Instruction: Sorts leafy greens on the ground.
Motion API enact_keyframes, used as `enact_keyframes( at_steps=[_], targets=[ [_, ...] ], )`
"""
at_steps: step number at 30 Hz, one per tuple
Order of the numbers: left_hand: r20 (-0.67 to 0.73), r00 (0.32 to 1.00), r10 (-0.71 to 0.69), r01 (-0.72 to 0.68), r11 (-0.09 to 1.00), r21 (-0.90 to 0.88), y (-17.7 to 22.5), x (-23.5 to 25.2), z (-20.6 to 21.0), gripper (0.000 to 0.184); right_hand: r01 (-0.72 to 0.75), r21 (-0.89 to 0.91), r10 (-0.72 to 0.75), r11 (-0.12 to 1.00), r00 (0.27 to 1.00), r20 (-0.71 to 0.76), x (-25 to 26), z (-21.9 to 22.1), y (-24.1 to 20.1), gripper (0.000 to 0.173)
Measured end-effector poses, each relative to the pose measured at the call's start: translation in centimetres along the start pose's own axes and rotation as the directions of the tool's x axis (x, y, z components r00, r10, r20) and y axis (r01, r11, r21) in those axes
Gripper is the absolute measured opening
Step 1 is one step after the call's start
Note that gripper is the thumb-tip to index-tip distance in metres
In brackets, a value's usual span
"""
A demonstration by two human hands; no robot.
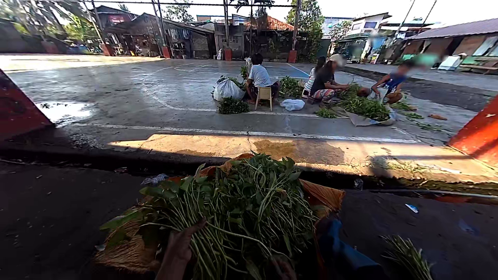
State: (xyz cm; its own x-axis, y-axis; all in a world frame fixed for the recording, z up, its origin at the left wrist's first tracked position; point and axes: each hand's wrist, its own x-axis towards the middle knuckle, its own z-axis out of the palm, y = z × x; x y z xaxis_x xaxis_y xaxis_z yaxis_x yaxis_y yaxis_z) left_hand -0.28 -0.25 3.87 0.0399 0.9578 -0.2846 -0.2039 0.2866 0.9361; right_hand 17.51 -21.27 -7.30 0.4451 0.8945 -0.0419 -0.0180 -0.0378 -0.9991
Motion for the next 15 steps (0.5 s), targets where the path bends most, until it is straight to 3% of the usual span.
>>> enact_keyframes(
  at_steps=[1, 3, 4, 5, 6, 8, 9, 11, 13, 15],
  targets=[
    [0.035, 0.999, -0.016, 0.016, 1.0, 0.003, 0.1, -0.7, 0.4, 0.052, -0.061, -0.267, 0.046, 0.962, 0.997, -0.063, 0.6, -0.8, -0.1, 0.035],
    [0.131, 0.99, -0.051, 0.051, 0.999, -0.002, 0.0, -2.0, 1.0, 0.047, -0.233, -0.718, 0.292, 0.656, 0.956, -0.044, 1.6, -1.2, -1.7, 0.042],
    [0.178, 0.982, -0.066, 0.07, 0.997, -0.015, -0.2, -2.4, 1.3, 0.045, -0.223, -0.847, 0.425, 0.483, 0.905, 0.004, 1.9, -0.7, -2.5, 0.046],
    [0.224, 0.972, -0.076, 0.086, 0.996, -0.034, -0.5, -2.6, 1.5, 0.043, -0.147, -0.913, 0.492, 0.38, 0.868, 0.064, 1.8, 0.2, -2.9, 0.048],
    [0.255, 0.964, -0.079, 0.099, 0.993, -0.066, -0.8, -2.6, 1.7, 0.04, -0.056, -0.934, 0.499, 0.354, 0.856, 0.138, 1.4, 1.2, -2.9, 0.048],
    [0.266, 0.96, -0.086, 0.129, 0.98, -0.149, -1.1, -1.8, 1.9, 0.03, 0.113, -0.901, 0.397, 0.419, 0.869, 0.294, -0.4, 2.6, -2.5, 0.043],
    [0.242, 0.966, -0.088, 0.132, 0.976, -0.173, -1.1, -1.3, 1.8, 0.027, 0.198, -0.849, 0.259, 0.491, 0.897, 0.359, -1.6, 2.9, -1.8, 0.04],
    [0.137, 0.985, -0.107, 0.134, 0.969, -0.207, -1.0, -0.5, 1.3, 0.024, 0.383, -0.652, -0.175, 0.654, 0.915, 0.362, -3.5, 2.9, 0.6, 0.03],
    [0.018, 0.984, -0.177, 0.176, 0.952, -0.249, -0.9, -0.1, 1.3, 0.019, 0.403, -0.43, -0.375, 0.808, 0.914, 0.153, -4.1, 2.6, 1.3, 0.028],
    [-0.04, 0.964, -0.263, 0.24, 0.925, -0.295, -1.0, -0.5, 1.8, 0.011, 0.317, -0.289, -0.366, 0.903, 0.921, -0.134, -4.0, 3.0, -0.4, 0.039]
  ],
)
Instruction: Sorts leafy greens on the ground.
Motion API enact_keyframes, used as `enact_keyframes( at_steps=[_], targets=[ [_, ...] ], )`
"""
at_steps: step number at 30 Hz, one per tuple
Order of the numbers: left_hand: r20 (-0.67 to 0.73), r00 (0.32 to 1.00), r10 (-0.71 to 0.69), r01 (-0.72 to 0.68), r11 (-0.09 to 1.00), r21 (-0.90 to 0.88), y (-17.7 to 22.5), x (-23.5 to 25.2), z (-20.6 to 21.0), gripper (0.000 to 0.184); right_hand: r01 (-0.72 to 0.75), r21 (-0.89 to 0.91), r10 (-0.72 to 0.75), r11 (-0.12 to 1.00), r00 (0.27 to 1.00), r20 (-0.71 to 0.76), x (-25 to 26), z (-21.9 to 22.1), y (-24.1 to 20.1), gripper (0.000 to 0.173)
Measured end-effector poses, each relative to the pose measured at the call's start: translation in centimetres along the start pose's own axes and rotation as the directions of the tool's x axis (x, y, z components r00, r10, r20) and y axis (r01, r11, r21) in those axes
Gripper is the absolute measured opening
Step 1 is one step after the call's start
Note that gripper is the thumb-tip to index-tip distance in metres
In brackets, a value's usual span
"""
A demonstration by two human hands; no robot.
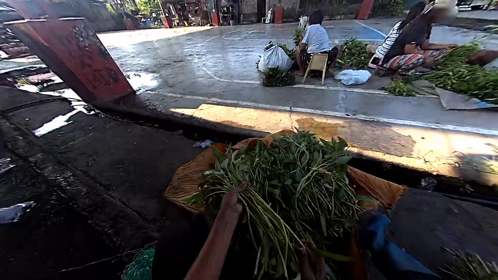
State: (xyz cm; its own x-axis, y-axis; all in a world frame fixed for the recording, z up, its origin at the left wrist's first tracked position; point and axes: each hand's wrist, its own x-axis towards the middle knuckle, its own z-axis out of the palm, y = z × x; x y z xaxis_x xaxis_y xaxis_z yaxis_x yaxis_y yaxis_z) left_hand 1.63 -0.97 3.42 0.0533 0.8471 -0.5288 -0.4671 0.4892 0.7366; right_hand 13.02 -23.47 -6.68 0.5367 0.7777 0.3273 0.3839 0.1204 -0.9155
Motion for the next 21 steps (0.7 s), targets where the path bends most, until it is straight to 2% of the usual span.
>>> enact_keyframes(
  at_steps=[2, 4, 6, 7, 8, 9, 10, 11, 12, 13, 14, 15, 16, 17, 18, 19, 20, 21],
  targets=[
    [-0.017, 0.999, -0.042, 0.041, 0.998, -0.053, -0.4, -0.7, 0.6, 0.007, -0.098, 0.219, 0.146, 0.971, 0.966, -0.214, 1.3, 0.4, -1.4, 0.037],
    [-0.029, 1.0, -0.009, 0.006, 0.993, -0.114, 0.0, -0.8, 1.0, 0.007, -0.173, 0.495, 0.37, 0.851, 0.867, -0.333, 3.1, 0.3, -1.9, 0.036],
    [-0.065, 0.993, 0.102, -0.112, 0.978, -0.175, 1.4, -0.2, 0.6, 0.007, -0.243, 0.615, 0.548, 0.75, 0.749, -0.372, 4.7, -1.9, -1.0, 0.036],
    [-0.082, 0.983, 0.164, -0.177, 0.964, -0.201, 2.2, 0.2, 0.3, 0.008, -0.307, 0.591, 0.568, 0.745, 0.757, -0.322, 4.9, -3.5, 0.2, 0.037],
    [-0.09, 0.972, 0.219, -0.233, 0.948, -0.216, 3.0, 0.3, 0.1, 0.01, -0.412, 0.476, 0.549, 0.777, 0.813, -0.193, 4.4, -5.2, 1.8, 0.039],
    [-0.076, 0.963, 0.26, -0.27, 0.937, -0.219, 3.7, 0.2, 0.0, 0.014, -0.508, 0.241, 0.515, 0.827, 0.856, 0.038, 3.6, -7.0, 3.3, 0.037],
    [-0.052, 0.957, 0.284, -0.289, 0.935, -0.208, 4.3, 0.0, -0.1, 0.019, -0.52, -0.062, 0.508, 0.852, 0.791, 0.342, 3.3, -8.7, 3.9, 0.032],
    [-0.018, 0.956, 0.293, -0.291, 0.941, -0.173, 4.7, -0.4, -0.1, 0.022, -0.434, -0.341, 0.548, 0.834, 0.587, 0.595, 3.7, -9.6, 3.8, 0.03],
    [0.025, 0.959, 0.282, -0.277, 0.953, -0.126, 5.0, -0.9, -0.2, 0.021, -0.28, -0.537, 0.605, 0.796, 0.358, 0.711, 4.2, -9.3, 3.5, 0.036],
    [0.071, 0.963, 0.259, -0.254, 0.964, -0.071, 5.1, -1.4, -0.3, 0.019, -0.136, -0.642, 0.655, 0.755, 0.217, 0.724, 4.7, -8.5, 3.6, 0.046],
    [0.116, 0.966, 0.232, -0.231, 0.973, -0.023, 5.1, -1.7, -0.5, 0.016, -0.051, -0.683, 0.678, 0.728, 0.2, 0.708, 5.4, -7.7, 3.7, 0.051],
    [0.156, 0.965, 0.212, -0.217, 0.976, 0.012, 5.0, -1.7, -0.5, 0.015, -0.022, -0.693, 0.67, 0.72, 0.279, 0.688, 6.6, -7.0, 3.7, 0.051],
    [0.179, 0.964, 0.198, -0.208, 0.977, 0.041, 4.7, -1.7, -0.4, 0.015, -0.033, -0.679, 0.626, 0.734, 0.423, 0.656, 8.1, -6.2, 3.5, 0.048],
    [0.2, 0.962, 0.185, -0.201, 0.978, 0.061, 4.4, -1.6, -0.3, 0.014, -0.068, -0.651, 0.558, 0.756, 0.587, 0.586, 9.8, -5.2, 3.0, 0.046],
    [0.21, 0.962, 0.176, -0.194, 0.979, 0.069, 4.0, -1.4, -0.2, 0.013, -0.095, -0.628, 0.489, 0.772, 0.72, 0.492, 11.5, -3.9, 2.3, 0.046],
    [0.223, 0.961, 0.165, -0.184, 0.981, 0.065, 3.7, -1.2, -0.1, 0.012, -0.111, -0.629, 0.442, 0.77, 0.803, 0.4, 13.3, -2.7, 1.6, 0.047],
    [0.234, 0.96, 0.156, -0.174, 0.983, 0.057, 3.5, -1.1, -0.1, 0.012, -0.116, -0.648, 0.418, 0.752, 0.845, 0.334, 15.0, -1.6, 1.2, 0.048],
    [0.237, 0.96, 0.149, -0.163, 0.986, 0.042, 3.3, -1.0, 0.0, 0.012, -0.121, -0.685, 0.429, 0.719, 0.852, 0.301, 16.4, -0.8, 1.3, 0.049]
  ],
)
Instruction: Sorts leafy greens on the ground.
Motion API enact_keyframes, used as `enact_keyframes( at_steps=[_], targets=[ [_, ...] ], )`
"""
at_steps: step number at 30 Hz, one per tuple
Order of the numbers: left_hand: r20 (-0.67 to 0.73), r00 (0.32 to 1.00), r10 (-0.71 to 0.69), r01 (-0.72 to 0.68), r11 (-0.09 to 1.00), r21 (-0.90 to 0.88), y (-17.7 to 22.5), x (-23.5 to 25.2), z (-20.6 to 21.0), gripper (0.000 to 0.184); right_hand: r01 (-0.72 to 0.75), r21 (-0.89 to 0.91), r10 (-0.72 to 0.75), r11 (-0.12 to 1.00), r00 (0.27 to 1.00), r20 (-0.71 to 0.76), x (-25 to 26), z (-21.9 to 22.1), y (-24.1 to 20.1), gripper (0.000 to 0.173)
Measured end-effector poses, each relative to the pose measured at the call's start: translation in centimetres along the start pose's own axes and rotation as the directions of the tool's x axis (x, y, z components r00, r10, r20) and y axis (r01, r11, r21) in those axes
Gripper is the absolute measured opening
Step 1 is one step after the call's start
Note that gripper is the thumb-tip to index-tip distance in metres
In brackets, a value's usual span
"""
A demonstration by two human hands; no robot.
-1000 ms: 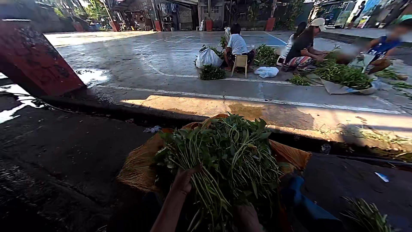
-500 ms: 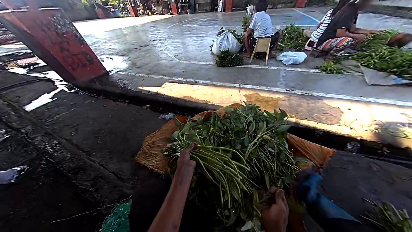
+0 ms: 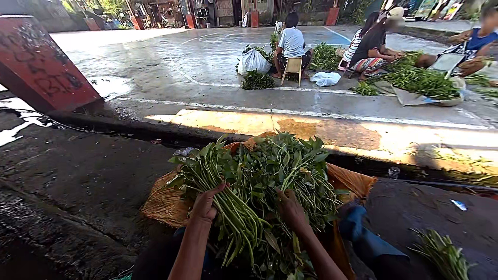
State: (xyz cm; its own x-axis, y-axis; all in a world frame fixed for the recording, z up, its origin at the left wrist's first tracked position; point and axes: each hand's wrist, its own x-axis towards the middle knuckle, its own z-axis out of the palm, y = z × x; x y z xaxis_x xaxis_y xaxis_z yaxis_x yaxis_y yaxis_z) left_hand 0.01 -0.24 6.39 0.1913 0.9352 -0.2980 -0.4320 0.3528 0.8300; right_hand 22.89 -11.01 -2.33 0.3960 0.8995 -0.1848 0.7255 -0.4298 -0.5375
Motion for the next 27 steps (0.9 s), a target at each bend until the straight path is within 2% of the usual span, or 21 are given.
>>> enact_keyframes(
  at_steps=[3, 5, 7, 8, 10, 11, 12, 14, 15, 16, 19, 20, 23, 24, 25, 27],
  targets=[
    [0.034, 0.999, 0.005, -0.002, 0.997, -0.08, 0.3, 0.0, -0.2, 0.015, -0.07, -0.055, 0.071, 0.996, 0.997, 0.017, 3.0, -0.1, -0.3, 0.054],
    [0.046, 0.999, 0.027, -0.022, 0.995, -0.1, 0.6, -0.2, -0.4, 0.018, -0.092, 0.136, 0.112, 0.986, 0.982, -0.154, 2.8, -0.8, -0.2, 0.042],
    [0.041, 0.998, 0.038, -0.035, 0.997, -0.072, 0.8, -0.3, -0.8, 0.019, 0.032, 0.402, 0.16, 0.915, 0.886, -0.436, 1.5, -1.1, -0.2, 0.027],
    [0.039, 0.999, 0.03, -0.028, 0.998, -0.06, 0.7, -0.2, -1.0, 0.02, 0.143, 0.481, 0.166, 0.865, 0.822, -0.544, 0.5, -1.2, -0.6, 0.029],
    [0.049, 0.999, 0.012, -0.009, 0.998, -0.055, 0.3, 0.1, -1.6, 0.028, 0.364, 0.535, 0.102, 0.763, 0.749, -0.655, -1.9, -0.9, -1.3, 0.053],
    [0.053, 0.999, 0.012, -0.009, 0.999, -0.052, 0.2, 0.2, -1.8, 0.03, 0.429, 0.552, 0.062, 0.715, 0.748, -0.661, -3.2, -0.4, -1.5, 0.063],
    [0.057, 0.998, 0.018, -0.016, 0.999, -0.04, 0.2, 0.2, -1.8, 0.029, 0.444, 0.589, 0.032, 0.675, 0.78, -0.625, -4.1, 0.2, -1.5, 0.07],
    [0.065, 0.997, 0.033, -0.032, 0.999, -0.008, 0.3, -0.1, -1.6, 0.024, 0.304, 0.712, 0.024, 0.633, 0.912, -0.41, -5.0, 1.2, -0.3, 0.069],
    [0.07, 0.997, 0.04, -0.04, 0.999, 0.007, 0.3, -0.4, -1.5, 0.023, 0.222, 0.745, 0.027, 0.629, 0.952, -0.306, -5.1, 1.6, 0.6, 0.063],
    [0.075, 0.996, 0.05, -0.051, 0.999, 0.019, 0.3, -0.6, -1.5, 0.023, 0.204, 0.747, 0.016, 0.633, 0.961, -0.276, -5.1, 1.8, 1.2, 0.061],
    [0.063, 0.994, 0.086, -0.088, 0.996, 0.026, 0.4, -0.2, -1.7, 0.02, 0.368, 0.682, -0.088, 0.632, 0.909, -0.408, -5.3, 0.6, 0.3, 0.059],
    [0.049, 0.995, 0.092, -0.093, 0.995, 0.022, 0.4, 0.0, -1.9, 0.019, 0.391, 0.668, -0.122, 0.633, 0.903, -0.412, -5.4, -0.2, -0.3, 0.058],
    [0.025, 0.995, 0.092, -0.092, 0.996, 0.021, 0.2, 0.5, -2.1, 0.018, 0.27, 0.688, -0.063, 0.674, 0.949, -0.31, -5.1, -3.0, -1.7, 0.054],
    [0.02, 0.996, 0.085, -0.086, 0.996, 0.02, 0.1, 0.7, -2.1, 0.017, 0.272, 0.687, -0.041, 0.673, 0.942, -0.333, -5.0, -3.7, -2.2, 0.053],
    [0.014, 0.997, 0.081, -0.082, 0.996, 0.021, 0.1, 0.8, -2.2, 0.017, 0.337, 0.65, -0.053, 0.681, 0.908, -0.415, -5.0, -4.1, -2.8, 0.05],
    [-0.005, 0.997, 0.077, -0.077, 0.997, 0.023, 0.1, 1.0, -2.2, 0.018, 0.497, 0.521, -0.182, 0.694, 0.821, -0.54, -5.3, -4.9, -4.3, 0.044]
  ],
)
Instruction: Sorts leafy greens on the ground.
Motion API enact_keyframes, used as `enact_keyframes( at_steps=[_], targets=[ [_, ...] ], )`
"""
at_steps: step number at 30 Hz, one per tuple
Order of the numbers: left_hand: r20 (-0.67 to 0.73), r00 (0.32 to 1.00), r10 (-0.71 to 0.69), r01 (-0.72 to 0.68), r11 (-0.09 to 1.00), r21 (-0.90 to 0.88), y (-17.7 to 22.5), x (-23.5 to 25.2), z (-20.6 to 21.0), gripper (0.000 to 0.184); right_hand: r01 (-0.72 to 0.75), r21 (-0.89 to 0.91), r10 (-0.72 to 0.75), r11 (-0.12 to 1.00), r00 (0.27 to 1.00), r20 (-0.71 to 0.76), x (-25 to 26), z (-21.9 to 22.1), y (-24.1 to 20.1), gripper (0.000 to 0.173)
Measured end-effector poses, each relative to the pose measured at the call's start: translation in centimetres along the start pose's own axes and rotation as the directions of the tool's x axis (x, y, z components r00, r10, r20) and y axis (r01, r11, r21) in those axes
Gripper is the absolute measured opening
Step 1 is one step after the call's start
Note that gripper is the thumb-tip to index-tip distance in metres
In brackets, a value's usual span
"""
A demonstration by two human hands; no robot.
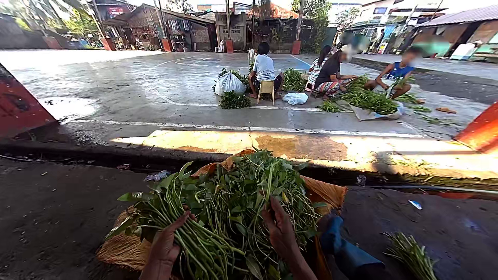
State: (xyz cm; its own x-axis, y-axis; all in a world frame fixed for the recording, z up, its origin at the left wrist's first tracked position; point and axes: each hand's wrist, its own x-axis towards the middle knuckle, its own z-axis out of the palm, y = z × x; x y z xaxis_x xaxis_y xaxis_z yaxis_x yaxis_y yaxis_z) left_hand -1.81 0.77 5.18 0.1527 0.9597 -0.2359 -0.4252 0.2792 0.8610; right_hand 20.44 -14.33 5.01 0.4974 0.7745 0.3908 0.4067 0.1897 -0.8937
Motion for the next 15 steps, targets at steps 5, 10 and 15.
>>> enact_keyframes(
  at_steps=[5, 10, 15],
  targets=[
    [-0.03, 0.999, -0.019, 0.019, 1.0, 0.006, 0.1, 0.0, -0.4, 0.017, -0.179, 0.232, 0.096, 0.956, 0.94, 0.327, -0.8, 1.0, 0.0, 0.046],
    [-0.028, 0.997, -0.071, 0.071, 0.997, -0.006, 0.6, -0.4, -0.4, 0.014, -0.308, 0.194, 0.241, 0.931, 0.921, 0.306, -4.4, 1.1, 3.3, 0.044],
    [-0.079, 0.992, -0.103, 0.107, 0.993, 0.041, 0.6, -0.2, -0.4, 0.012, -0.319, -0.064, 0.315, 0.945, 0.845, 0.431, -8.6, -0.7, 8.0, 0.034]
  ],
)
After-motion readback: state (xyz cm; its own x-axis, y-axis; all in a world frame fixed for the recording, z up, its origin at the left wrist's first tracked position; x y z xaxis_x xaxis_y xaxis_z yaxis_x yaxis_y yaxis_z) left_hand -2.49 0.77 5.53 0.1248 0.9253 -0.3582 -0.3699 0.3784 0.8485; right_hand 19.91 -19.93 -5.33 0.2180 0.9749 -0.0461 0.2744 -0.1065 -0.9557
